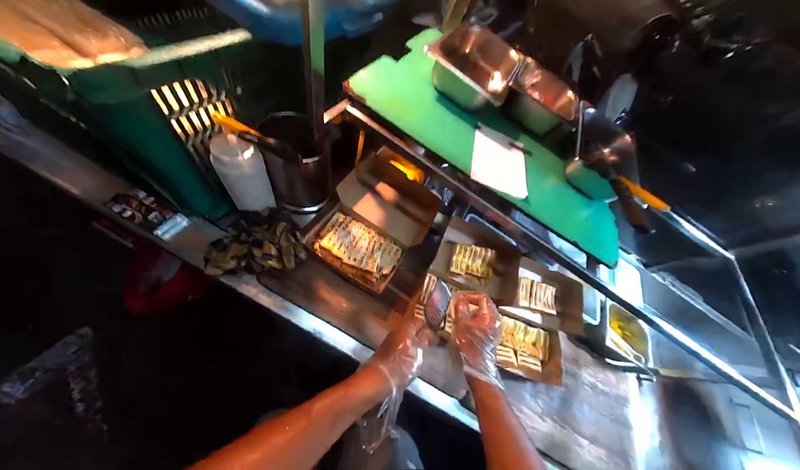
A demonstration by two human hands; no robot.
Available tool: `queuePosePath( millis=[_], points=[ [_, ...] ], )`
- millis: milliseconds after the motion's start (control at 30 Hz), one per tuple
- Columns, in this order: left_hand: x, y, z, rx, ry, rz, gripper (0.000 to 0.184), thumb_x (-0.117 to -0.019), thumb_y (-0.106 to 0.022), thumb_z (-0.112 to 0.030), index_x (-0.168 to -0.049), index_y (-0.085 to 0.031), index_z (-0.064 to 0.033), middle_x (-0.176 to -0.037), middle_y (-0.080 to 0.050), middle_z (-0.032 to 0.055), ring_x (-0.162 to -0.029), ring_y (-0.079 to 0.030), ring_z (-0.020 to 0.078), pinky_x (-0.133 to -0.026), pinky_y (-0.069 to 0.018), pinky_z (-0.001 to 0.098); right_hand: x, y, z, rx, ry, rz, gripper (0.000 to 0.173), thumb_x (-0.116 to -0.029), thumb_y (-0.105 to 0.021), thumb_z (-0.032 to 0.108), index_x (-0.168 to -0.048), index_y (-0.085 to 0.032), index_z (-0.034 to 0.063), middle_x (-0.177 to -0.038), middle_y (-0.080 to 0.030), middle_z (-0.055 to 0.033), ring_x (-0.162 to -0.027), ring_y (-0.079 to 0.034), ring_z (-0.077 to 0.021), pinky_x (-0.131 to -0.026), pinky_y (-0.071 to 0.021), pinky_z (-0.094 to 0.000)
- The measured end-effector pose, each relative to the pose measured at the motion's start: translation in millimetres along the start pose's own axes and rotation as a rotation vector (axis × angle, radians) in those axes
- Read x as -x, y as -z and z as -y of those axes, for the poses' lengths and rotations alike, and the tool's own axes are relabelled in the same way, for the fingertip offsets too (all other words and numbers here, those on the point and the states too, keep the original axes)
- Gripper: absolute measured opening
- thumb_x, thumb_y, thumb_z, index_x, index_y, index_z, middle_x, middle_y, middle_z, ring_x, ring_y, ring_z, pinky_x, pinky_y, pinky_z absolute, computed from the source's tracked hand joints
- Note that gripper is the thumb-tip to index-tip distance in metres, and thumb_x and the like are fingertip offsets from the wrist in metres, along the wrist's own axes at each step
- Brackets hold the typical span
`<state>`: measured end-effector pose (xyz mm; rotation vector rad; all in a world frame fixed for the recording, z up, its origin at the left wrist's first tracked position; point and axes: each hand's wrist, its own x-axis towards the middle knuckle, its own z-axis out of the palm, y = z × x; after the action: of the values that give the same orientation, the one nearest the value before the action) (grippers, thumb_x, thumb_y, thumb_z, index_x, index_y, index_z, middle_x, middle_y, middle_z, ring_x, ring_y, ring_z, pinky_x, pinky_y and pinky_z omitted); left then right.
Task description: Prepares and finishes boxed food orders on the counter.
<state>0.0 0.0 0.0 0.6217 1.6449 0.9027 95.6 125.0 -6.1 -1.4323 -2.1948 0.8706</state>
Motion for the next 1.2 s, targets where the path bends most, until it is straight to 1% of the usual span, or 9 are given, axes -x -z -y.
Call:
queuePosePath(
  millis=[200,333,433,600,700,833,933,1100,1200],
  points=[
    [-20,-22,-11,-0.265,0.074,-0.012,0.034,-0.1105,-0.042,-0.021,-0.13,-0.06,0.0009,-0.121,-0.066,0.0214,-0.115,-0.064,0.0323,-0.103,-0.0486,0.0487,-35,-43,-24,0.208,-0.11,0.223,0.035,-0.1021,-0.058,0.031,-0.116,-0.07,0.0014,-0.111,-0.072,-0.0215,-0.105,-0.069,-0.039,-0.092,-0.0532,-0.0619],
    [-24,-31,-9,-0.254,0.032,-0.051,0.029,-0.1069,-0.05,-0.021,-0.126,-0.061,-0.0017,-0.11,-0.068,0.0179,-0.104,-0.067,0.0287,-0.095,-0.0532,0.0468,-16,-35,-23,0.159,-0.072,0.144,0.029,-0.1013,-0.061,0.034,-0.101,-0.066,0.0052,-0.089,-0.069,-0.0168,-0.081,-0.069,-0.0347,-0.07,-0.0561,-0.0568],
    [-24,-39,-15,-0.328,0.056,-0.015,0.032,-0.1083,-0.046,-0.023,-0.131,-0.056,-0.0024,-0.11,-0.069,0.0186,-0.104,-0.068,0.0306,-0.094,-0.054,0.047,-45,-41,-21,0.15,-0.189,0.089,0.029,-0.095,-0.07,0.029,-0.098,-0.072,0.0006,-0.094,-0.072,-0.0198,-0.091,-0.07,-0.0375,-0.082,-0.0543,-0.0612],
    [-25,-38,-17,-0.304,0.07,-0.027,0.03,-0.1055,-0.051,-0.026,-0.127,-0.057,-0.0051,-0.103,-0.069,0.0148,-0.098,-0.069,0.028,-0.089,-0.056,0.0457,-28,-36,-21,0.147,-0.047,0.04,0.032,-0.0978,-0.066,0.034,-0.084,-0.065,0.0052,-0.077,-0.066,-0.013,-0.071,-0.066,-0.0294,-0.063,-0.0536,-0.0509],
    [-26,-37,-22,-0.344,0.096,0.0,0.029,-0.1072,-0.046,-0.027,-0.126,-0.056,-0.0065,-0.104,-0.068,0.0149,-0.099,-0.069,0.0298,-0.086,-0.0562,0.0486,-60,-50,-23,0.113,-0.187,0.025,0.024,-0.0926,-0.072,0.026,-0.086,-0.069,0.003,-0.085,-0.069,-0.0153,-0.082,-0.067,-0.0319,-0.076,-0.0525,-0.0571],
    [-29,-33,-18,-0.289,0.089,-0.026,0.031,-0.1034,-0.054,-0.028,-0.127,-0.057,-0.0072,-0.102,-0.069,0.0136,-0.097,-0.07,0.0282,-0.086,-0.057,0.0479,-29,-37,-22,0.147,-0.065,0.073,0.032,-0.0987,-0.063,0.035,-0.085,-0.062,0.0062,-0.075,-0.063,-0.0123,-0.067,-0.062,-0.0284,-0.057,-0.0511,-0.0499],
    [-31,-34,-21,-0.323,0.102,0.001,0.029,-0.1056,-0.05,-0.026,-0.127,-0.054,-0.0072,-0.102,-0.068,0.0139,-0.096,-0.07,0.0289,-0.084,-0.0572,0.0478,-54,-51,-22,0.093,-0.137,0.015,0.024,-0.0926,-0.071,0.025,-0.084,-0.066,0.0029,-0.079,-0.066,-0.0133,-0.075,-0.065,-0.0288,-0.069,-0.0523,-0.0532],
    [-29,-35,-13,-0.283,0.075,-0.032,0.028,-0.1023,-0.055,-0.028,-0.123,-0.057,-0.0085,-0.097,-0.069,0.0115,-0.093,-0.07,0.0261,-0.082,-0.0575,0.0461,-25,-35,-16,0.139,-0.076,0.075,0.029,-0.0982,-0.064,0.03,-0.083,-0.061,0.0056,-0.074,-0.062,-0.0122,-0.067,-0.061,-0.0278,-0.059,-0.0499,-0.0498],
    [-24,-40,-18,-0.306,0.101,0.032,0.031,-0.1029,-0.054,-0.028,-0.125,-0.055,-0.007,-0.103,-0.068,0.0137,-0.098,-0.069,0.0288,-0.085,-0.0562,0.0483,-47,-46,-25,0.162,-0.197,0.058,0.025,-0.094,-0.07,0.026,-0.088,-0.067,0.0022,-0.083,-0.067,-0.0157,-0.08,-0.065,-0.0327,-0.073,-0.0512,-0.0571]
  ],
)
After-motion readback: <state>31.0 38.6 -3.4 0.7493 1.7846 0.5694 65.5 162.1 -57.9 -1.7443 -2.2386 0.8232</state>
